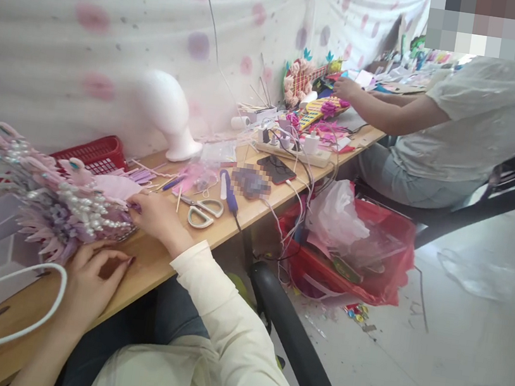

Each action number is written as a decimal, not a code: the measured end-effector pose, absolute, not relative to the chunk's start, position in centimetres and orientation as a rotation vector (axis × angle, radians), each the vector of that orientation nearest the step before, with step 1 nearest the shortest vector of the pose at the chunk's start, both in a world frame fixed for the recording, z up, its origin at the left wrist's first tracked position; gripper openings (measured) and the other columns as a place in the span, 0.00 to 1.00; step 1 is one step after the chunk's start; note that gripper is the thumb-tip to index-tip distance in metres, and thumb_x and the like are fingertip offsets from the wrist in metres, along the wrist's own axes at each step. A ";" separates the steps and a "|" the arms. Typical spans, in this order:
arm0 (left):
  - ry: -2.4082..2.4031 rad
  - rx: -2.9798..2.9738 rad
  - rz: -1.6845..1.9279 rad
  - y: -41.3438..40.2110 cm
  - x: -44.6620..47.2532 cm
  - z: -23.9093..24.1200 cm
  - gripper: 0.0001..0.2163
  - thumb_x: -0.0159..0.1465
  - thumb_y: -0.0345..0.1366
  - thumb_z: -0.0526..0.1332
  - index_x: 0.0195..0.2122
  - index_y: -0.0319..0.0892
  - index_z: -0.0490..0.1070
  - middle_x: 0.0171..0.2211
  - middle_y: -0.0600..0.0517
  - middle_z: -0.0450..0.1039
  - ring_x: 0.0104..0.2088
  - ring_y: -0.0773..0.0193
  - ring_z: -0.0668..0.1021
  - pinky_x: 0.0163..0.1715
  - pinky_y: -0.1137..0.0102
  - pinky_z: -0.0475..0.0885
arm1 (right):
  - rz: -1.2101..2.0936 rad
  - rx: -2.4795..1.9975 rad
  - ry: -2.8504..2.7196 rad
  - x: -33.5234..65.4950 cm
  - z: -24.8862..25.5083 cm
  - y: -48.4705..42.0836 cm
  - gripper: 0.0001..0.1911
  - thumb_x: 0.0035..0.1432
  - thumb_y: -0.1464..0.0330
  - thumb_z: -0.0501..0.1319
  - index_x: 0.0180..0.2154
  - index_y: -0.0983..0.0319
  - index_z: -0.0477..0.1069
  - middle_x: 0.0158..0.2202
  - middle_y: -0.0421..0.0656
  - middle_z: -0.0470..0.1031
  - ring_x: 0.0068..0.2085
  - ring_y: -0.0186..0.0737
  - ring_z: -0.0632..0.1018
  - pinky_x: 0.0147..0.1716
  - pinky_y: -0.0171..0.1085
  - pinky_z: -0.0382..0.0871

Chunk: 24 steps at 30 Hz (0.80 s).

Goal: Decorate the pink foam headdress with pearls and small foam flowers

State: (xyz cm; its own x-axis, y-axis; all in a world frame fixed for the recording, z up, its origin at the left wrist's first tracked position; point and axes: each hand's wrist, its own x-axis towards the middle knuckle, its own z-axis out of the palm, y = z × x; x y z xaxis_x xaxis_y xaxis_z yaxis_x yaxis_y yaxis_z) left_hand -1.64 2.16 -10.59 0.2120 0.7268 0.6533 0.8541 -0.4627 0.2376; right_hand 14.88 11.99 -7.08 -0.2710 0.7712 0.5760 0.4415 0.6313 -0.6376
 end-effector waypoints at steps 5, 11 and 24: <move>-1.602 -2.418 -1.203 2.0 -1.5 -10.7 0.11 0.63 0.43 0.60 0.28 0.45 0.74 0.32 0.50 0.74 0.35 0.58 0.78 0.40 0.63 0.74 | 0.422 -0.957 -1.920 14.9 -7.1 11.9 0.07 0.61 0.76 0.61 0.40 0.64 0.77 0.40 0.45 0.78 0.41 0.39 0.77 0.40 0.33 0.63; -1.567 -2.473 -1.189 2.0 -1.3 -10.6 0.10 0.63 0.41 0.59 0.28 0.44 0.75 0.30 0.50 0.76 0.33 0.59 0.78 0.36 0.64 0.75 | 0.425 -0.972 -1.919 14.9 -7.2 11.9 0.08 0.62 0.75 0.61 0.41 0.63 0.77 0.41 0.44 0.79 0.42 0.39 0.77 0.40 0.33 0.63; -1.268 -2.311 -0.938 2.0 -1.1 -10.5 0.09 0.66 0.36 0.58 0.40 0.38 0.76 0.43 0.40 0.75 0.45 0.50 0.78 0.47 0.56 0.75 | 0.396 -0.991 -1.923 14.8 -7.2 11.9 0.08 0.63 0.74 0.60 0.42 0.64 0.77 0.41 0.45 0.79 0.40 0.39 0.77 0.39 0.34 0.64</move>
State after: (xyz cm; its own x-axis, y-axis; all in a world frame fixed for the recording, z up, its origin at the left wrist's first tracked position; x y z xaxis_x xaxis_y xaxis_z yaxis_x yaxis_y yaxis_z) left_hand -1.13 1.98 -10.50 0.3834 0.6138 0.6901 0.8396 -0.5430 0.0166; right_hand 14.83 11.92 -7.21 -0.2657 0.7713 0.5783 0.4798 0.6261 -0.6146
